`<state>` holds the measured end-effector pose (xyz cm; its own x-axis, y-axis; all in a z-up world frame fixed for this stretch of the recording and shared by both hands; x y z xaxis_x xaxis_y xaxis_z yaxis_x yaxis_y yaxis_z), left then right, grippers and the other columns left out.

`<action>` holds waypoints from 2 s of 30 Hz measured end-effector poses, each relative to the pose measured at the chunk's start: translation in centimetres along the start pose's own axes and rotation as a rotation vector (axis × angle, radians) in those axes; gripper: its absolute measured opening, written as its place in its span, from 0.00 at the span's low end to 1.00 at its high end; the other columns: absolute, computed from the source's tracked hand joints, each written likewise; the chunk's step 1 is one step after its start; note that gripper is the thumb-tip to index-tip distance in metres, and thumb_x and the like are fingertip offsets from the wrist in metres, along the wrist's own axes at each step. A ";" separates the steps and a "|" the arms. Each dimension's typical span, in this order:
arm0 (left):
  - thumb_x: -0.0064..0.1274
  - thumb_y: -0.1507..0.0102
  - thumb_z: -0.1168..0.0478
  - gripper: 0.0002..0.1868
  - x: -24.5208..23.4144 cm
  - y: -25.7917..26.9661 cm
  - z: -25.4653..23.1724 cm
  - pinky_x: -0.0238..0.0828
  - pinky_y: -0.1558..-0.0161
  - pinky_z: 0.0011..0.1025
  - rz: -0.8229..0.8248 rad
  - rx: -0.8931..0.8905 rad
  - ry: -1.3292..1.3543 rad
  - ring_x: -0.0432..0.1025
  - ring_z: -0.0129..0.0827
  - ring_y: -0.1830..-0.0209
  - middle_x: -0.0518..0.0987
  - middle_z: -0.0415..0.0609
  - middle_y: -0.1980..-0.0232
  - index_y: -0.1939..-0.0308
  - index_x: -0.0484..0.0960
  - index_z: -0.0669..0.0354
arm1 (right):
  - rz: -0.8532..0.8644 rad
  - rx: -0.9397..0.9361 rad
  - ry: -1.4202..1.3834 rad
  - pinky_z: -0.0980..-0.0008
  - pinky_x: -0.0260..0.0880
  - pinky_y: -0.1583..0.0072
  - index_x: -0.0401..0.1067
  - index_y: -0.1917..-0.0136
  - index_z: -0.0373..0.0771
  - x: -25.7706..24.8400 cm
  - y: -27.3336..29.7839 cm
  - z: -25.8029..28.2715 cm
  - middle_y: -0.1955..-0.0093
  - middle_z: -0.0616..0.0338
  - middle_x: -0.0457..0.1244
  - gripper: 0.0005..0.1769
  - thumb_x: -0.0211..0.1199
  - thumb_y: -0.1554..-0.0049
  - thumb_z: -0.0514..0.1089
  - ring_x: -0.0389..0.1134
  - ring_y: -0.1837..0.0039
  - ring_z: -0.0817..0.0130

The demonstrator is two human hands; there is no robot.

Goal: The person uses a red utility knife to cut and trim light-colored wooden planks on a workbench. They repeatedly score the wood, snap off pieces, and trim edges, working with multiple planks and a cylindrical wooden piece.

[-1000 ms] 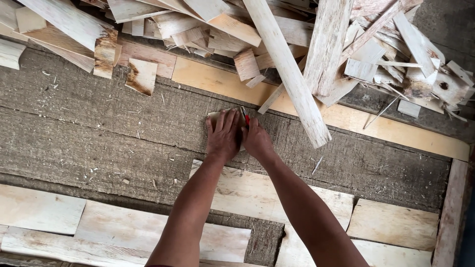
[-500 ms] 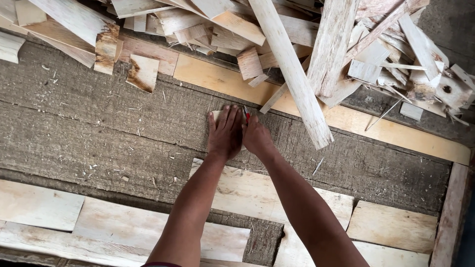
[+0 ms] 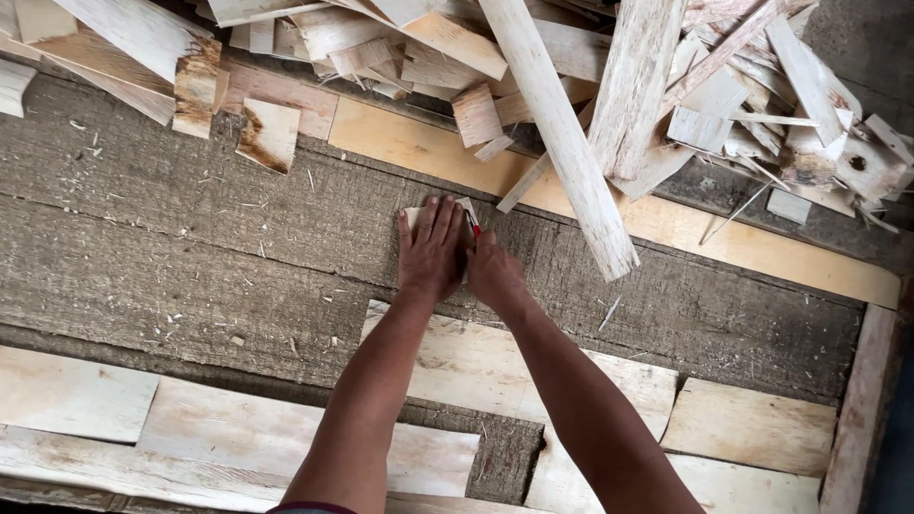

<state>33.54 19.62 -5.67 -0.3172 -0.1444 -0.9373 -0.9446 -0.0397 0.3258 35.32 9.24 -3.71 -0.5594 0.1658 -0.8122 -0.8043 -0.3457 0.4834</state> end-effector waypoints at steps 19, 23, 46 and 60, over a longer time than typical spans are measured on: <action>0.25 0.25 0.45 0.35 0.1 -0.1 -0.2 0.10 0.22 0.62 -0.015 -0.015 0.110 0.22 0.39 0.14 0.31 0.39 0.13 0.16 0.37 0.46 | 0.029 0.030 0.016 0.43 0.77 0.54 0.52 0.30 0.29 3.5 2.6 -2.9 0.56 0.35 0.68 0.31 0.40 0.33 0.57 0.74 0.51 0.34; 0.25 0.25 0.44 0.35 0.3 -0.3 -0.1 0.11 0.22 0.62 -0.068 -0.026 0.086 0.23 0.39 0.14 0.32 0.39 0.13 0.16 0.38 0.46 | 0.019 -0.002 0.009 0.45 0.77 0.56 0.53 0.32 0.28 3.9 3.4 -3.2 0.57 0.34 0.68 0.27 0.42 0.32 0.53 0.74 0.53 0.35; 0.18 0.25 0.47 0.34 -0.4 0.1 -0.2 0.07 0.24 0.64 0.015 -0.034 0.032 0.20 0.40 0.15 0.27 0.41 0.13 0.16 0.34 0.46 | 0.134 0.041 0.088 0.43 0.77 0.50 0.55 0.41 0.39 5.2 10.0 -5.7 0.55 0.38 0.69 0.21 0.37 0.33 0.58 0.74 0.52 0.36; 0.27 0.28 0.40 0.41 -1.1 0.5 -0.1 0.13 0.22 0.65 0.023 -0.014 0.011 0.20 0.41 0.14 0.27 0.46 0.14 0.17 0.32 0.50 | -0.123 0.002 -0.056 0.39 0.72 0.56 0.56 0.45 0.40 0.9 -0.8 -1.6 0.57 0.36 0.68 0.19 0.44 0.34 0.59 0.73 0.55 0.33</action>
<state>33.38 19.67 -4.49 -0.3381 -0.1564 -0.9280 -0.9357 -0.0496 0.3493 35.75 8.14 -5.37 -0.4666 0.2582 -0.8459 -0.8680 -0.3176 0.3818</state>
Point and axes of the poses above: each hand's wrist, its own y-axis away from the middle knuckle, its own x-axis out of the palm, z = x × y, the point moved 6 cm from there along -y, towards the middle knuckle
